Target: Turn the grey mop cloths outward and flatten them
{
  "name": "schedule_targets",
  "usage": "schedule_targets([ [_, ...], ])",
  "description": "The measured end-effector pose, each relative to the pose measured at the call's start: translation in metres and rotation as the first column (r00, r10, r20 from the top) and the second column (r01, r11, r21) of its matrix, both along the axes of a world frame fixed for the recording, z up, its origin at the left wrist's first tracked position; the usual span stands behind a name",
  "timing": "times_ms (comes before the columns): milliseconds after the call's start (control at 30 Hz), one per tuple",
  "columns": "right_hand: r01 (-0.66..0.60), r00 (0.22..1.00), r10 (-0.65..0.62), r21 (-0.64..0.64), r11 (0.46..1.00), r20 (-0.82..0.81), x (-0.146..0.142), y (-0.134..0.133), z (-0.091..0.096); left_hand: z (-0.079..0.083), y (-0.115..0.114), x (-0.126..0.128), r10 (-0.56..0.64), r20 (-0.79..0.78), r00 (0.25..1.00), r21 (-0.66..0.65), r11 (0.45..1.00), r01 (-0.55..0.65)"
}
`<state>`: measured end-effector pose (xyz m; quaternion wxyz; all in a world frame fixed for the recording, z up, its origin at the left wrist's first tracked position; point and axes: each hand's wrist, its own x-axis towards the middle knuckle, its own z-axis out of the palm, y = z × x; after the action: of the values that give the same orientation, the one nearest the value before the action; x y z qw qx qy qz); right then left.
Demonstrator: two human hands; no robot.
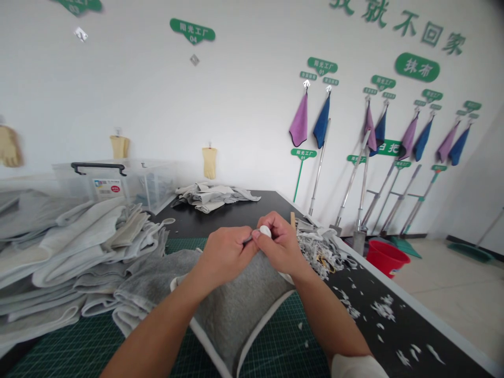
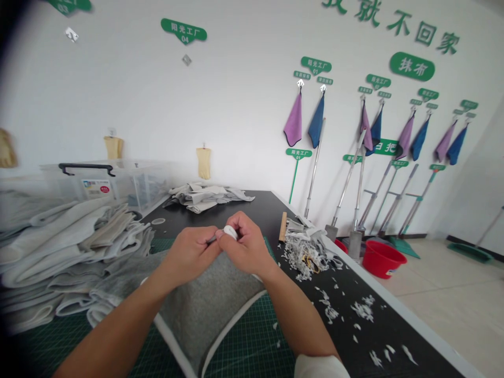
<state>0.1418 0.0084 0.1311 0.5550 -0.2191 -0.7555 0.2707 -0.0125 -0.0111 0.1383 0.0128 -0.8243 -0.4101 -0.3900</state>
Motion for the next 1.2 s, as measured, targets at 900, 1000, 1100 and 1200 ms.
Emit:
schedule_targets([
  [900,0.472,0.777,-0.395,0.038,0.881,-0.491,0.059,0.046,0.024,0.019,0.014,-0.057,0.106,0.292,0.950,-0.171,0.984,-0.058],
  [1000,0.535,0.749,-0.463,0.021,0.844,-0.473,0.058,0.050,0.023,0.013,0.022,-0.054,0.145,0.596,0.790,-0.105,0.989,-0.102],
  [1100,0.595,0.717,-0.523,0.015,0.803,-0.460,0.056,0.050,0.023,0.009,0.026,-0.053,0.129,0.715,0.687,-0.106,0.991,-0.076],
  [1200,0.555,0.749,-0.502,-0.004,0.832,-0.433,0.059,0.049,0.023,0.009,0.026,-0.056,0.159,0.713,0.683,-0.140,0.987,-0.084],
])
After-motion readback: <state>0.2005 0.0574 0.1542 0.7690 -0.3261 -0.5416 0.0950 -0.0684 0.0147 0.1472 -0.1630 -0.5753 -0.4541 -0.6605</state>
